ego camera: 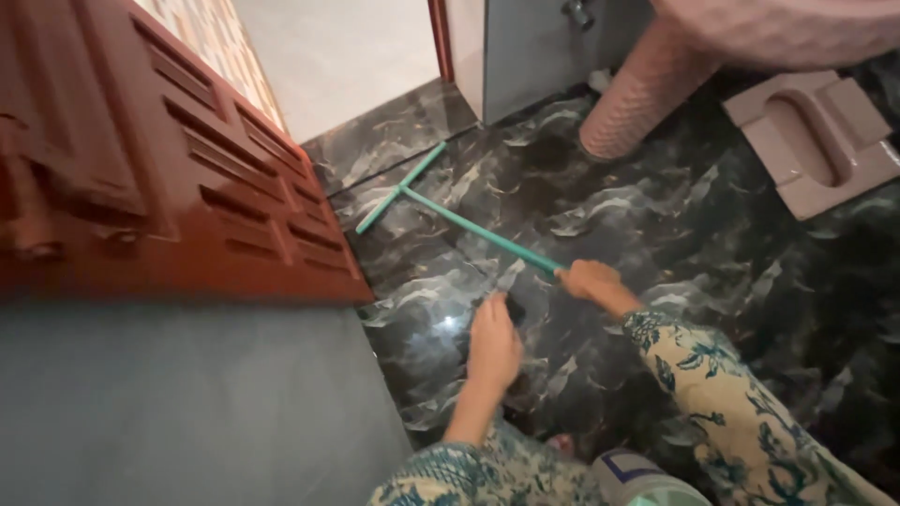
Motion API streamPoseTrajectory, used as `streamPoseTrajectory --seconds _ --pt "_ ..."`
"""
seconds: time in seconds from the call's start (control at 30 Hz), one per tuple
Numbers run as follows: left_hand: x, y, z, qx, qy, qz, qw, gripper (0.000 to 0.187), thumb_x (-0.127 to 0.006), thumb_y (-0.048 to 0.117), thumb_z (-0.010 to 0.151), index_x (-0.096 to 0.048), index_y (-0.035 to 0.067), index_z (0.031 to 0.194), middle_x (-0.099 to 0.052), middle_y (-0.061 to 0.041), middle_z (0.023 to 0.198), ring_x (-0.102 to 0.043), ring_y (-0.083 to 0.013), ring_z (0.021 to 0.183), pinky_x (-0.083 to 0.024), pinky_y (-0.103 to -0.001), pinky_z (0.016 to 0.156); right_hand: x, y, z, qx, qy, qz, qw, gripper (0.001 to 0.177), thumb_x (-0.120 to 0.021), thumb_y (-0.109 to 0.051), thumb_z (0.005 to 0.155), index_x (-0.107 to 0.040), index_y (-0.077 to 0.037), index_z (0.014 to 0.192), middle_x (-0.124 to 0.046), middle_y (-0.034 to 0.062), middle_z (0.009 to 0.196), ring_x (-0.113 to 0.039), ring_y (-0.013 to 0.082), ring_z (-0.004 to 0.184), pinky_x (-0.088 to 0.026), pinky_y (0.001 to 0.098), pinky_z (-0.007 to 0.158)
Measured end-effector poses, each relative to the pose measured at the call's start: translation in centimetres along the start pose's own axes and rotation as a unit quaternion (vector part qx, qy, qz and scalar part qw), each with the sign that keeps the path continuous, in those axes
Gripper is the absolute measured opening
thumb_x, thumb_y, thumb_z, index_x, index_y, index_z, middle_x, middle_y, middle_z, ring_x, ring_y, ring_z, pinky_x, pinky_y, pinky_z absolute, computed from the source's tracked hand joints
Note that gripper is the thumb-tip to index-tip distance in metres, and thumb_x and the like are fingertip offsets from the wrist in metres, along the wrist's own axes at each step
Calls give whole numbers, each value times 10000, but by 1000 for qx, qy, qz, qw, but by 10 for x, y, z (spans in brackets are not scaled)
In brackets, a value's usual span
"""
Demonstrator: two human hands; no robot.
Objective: The person uses a squeegee and pours water from a mug and sink to clean the bathroom floor around a squat toilet and pedestal sink.
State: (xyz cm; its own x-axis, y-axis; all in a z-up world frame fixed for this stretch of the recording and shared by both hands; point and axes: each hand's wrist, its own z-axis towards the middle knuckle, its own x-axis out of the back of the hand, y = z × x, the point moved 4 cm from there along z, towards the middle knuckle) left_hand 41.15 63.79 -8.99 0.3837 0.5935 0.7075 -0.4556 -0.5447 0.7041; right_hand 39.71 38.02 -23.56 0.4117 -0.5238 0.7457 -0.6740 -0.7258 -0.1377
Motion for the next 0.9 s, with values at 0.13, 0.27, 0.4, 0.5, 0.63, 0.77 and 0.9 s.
streamPoseTrajectory --seconds 0.13,0.27,0.4,0.5,0.63,0.77,0.9 --pt "-16 7 8 -5 -8 21 1000 547 -605 -29 798 -482 -77 1329 -560 -268 1301 -547 -449 1205 -437 -491 1043 15 50 -19 4 -31 -36 999 613 -410 -609 1022 -759 -129 1176 -742 164 1248 -671 395 1207 -521 505 1015" --pt "-35 39 13 -21 5 -7 1000 562 -590 -37 769 -498 -84 1321 -557 -275 1308 -542 -453 1213 -438 -485 1046 22 161 -15 -16 -56 -60 997 654 -407 -664 966 -717 -151 1229 -684 148 1325 -621 382 1262 -424 579 1076" --pt "-74 72 8 -21 11 -26 999 517 -588 -46 834 -516 -70 1346 -571 -254 1357 -550 -438 1260 -437 -475 1082 -6 350 6 -60 -133 -76 986 859 -315 -778 951 -787 -86 1146 -760 229 1198 -711 418 1140 -515 520 1025" --pt "-97 104 5 -20 9 -57 998 600 -584 -63 748 -503 -82 1342 -563 -265 1339 -544 -444 1250 -441 -472 1080 -56 552 16 60 -150 -100 982 918 -208 -798 896 -754 -110 1164 -771 225 1122 -710 409 1079 -505 503 1027" --pt "-132 133 6 -16 -14 -47 999 628 -623 -47 730 -489 -89 1343 -549 -276 1338 -532 -451 1223 -417 -495 1046 -7 671 -84 -15 -165 -203 965 733 -174 -633 934 -490 -342 1527 -706 214 1219 -691 399 1105 -531 483 1000" --pt "-152 150 14 -42 -13 -55 998 626 -614 -64 733 -495 -85 1347 -551 -277 1343 -527 -456 1250 -418 -482 1079 43 600 -130 -121 -81 -121 982 928 -385 -885 826 -788 -116 1152 -761 197 1128 -713 362 1078 -557 459 973" --pt "-146 167 26 -33 -25 -57 998 613 -623 -60 749 -494 -82 1347 -547 -274 1363 -526 -456 1243 -416 -487 1069 55 525 -129 -77 -46 -32 995 887 -400 -831 797 -818 -58 917 -778 214 929 -758 359 922 -617 470 860"
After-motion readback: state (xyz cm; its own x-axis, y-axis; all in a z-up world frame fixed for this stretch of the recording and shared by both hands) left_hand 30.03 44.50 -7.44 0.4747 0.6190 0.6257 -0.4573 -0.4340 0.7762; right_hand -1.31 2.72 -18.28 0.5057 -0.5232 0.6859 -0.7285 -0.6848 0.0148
